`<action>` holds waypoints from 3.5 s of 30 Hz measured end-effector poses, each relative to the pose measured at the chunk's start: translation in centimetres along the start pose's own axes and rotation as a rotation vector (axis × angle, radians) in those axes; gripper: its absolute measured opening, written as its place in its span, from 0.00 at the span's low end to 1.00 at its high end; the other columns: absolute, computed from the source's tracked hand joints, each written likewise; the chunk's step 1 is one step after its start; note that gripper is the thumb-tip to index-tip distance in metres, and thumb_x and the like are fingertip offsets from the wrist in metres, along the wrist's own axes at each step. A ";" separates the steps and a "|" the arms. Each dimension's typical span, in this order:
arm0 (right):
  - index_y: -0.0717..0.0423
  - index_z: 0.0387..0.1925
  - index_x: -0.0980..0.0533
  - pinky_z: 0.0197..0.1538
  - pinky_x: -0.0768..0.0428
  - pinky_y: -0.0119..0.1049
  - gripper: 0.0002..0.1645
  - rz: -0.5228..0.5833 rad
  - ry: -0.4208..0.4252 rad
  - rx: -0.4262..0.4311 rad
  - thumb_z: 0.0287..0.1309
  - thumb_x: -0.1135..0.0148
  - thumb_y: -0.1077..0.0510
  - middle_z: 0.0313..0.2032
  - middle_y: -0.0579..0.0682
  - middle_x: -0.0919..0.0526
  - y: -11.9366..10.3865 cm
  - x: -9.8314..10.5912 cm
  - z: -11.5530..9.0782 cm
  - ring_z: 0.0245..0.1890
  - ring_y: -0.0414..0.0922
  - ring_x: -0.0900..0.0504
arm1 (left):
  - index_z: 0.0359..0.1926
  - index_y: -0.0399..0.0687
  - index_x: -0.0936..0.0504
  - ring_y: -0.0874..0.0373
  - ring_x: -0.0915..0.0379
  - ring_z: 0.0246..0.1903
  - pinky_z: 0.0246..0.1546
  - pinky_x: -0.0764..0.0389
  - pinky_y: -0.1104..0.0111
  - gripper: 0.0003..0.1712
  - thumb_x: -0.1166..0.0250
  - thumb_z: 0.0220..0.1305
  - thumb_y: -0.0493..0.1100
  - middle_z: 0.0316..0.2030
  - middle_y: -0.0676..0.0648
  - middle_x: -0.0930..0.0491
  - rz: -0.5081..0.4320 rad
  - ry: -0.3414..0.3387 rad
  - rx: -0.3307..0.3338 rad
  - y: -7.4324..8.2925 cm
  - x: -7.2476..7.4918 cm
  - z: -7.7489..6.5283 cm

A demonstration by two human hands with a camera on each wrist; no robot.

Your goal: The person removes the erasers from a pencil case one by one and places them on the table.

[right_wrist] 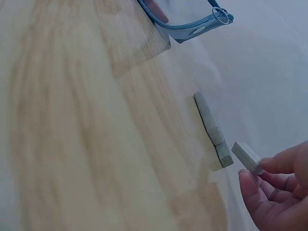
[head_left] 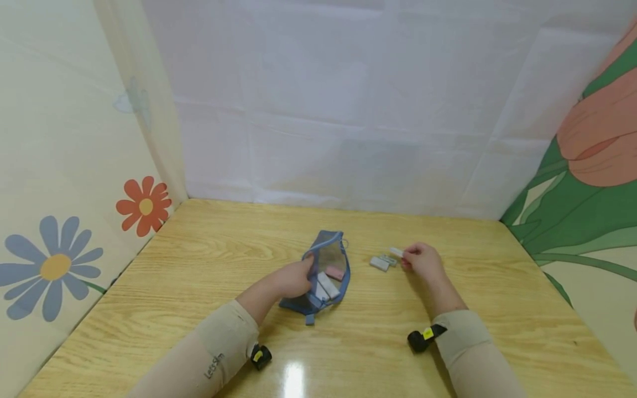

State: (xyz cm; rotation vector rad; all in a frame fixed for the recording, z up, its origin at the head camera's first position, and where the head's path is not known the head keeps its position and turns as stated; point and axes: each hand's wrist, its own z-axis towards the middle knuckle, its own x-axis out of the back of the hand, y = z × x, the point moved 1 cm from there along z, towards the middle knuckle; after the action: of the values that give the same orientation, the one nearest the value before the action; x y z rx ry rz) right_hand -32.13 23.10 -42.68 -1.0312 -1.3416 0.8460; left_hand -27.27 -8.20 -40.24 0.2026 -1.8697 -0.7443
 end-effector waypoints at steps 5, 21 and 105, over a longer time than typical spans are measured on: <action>0.76 0.40 0.30 0.30 0.23 0.28 0.11 -0.025 -0.003 -0.017 0.58 0.50 0.69 0.26 0.54 0.22 0.5 -0.1 0.1 0.22 0.37 0.23 | 0.68 0.31 0.54 0.51 0.38 0.58 0.59 0.37 0.59 0.40 0.48 0.56 0.31 0.65 0.36 0.42 0.007 0.001 -0.003 0.0 0.0 0.0; 0.74 0.38 0.24 0.27 0.25 0.24 0.12 -0.137 0.027 -0.028 0.56 0.45 0.67 0.23 0.49 0.20 0.8 -0.1 0.1 0.21 0.33 0.25 | 0.68 0.31 0.54 0.52 0.37 0.57 0.58 0.37 0.60 0.40 0.48 0.56 0.31 0.65 0.36 0.43 0.009 0.002 -0.008 0.0 0.0 -0.1; 0.61 0.35 0.18 0.40 0.23 0.35 0.09 -0.336 -0.180 0.324 0.49 0.36 0.65 0.32 0.50 0.16 -4.7 -9.2 -4.4 0.34 0.44 0.20 | 0.68 0.32 0.54 0.52 0.34 0.49 0.48 0.32 0.61 0.39 0.49 0.57 0.31 0.64 0.36 0.40 0.004 -0.016 0.017 0.7 0.4 -0.6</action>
State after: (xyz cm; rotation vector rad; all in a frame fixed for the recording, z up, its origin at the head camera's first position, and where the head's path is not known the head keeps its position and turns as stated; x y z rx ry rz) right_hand -28.85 12.42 -41.35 -0.4701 -1.4214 0.8769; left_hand -26.80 -8.06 -39.38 0.2042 -1.8918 -0.7292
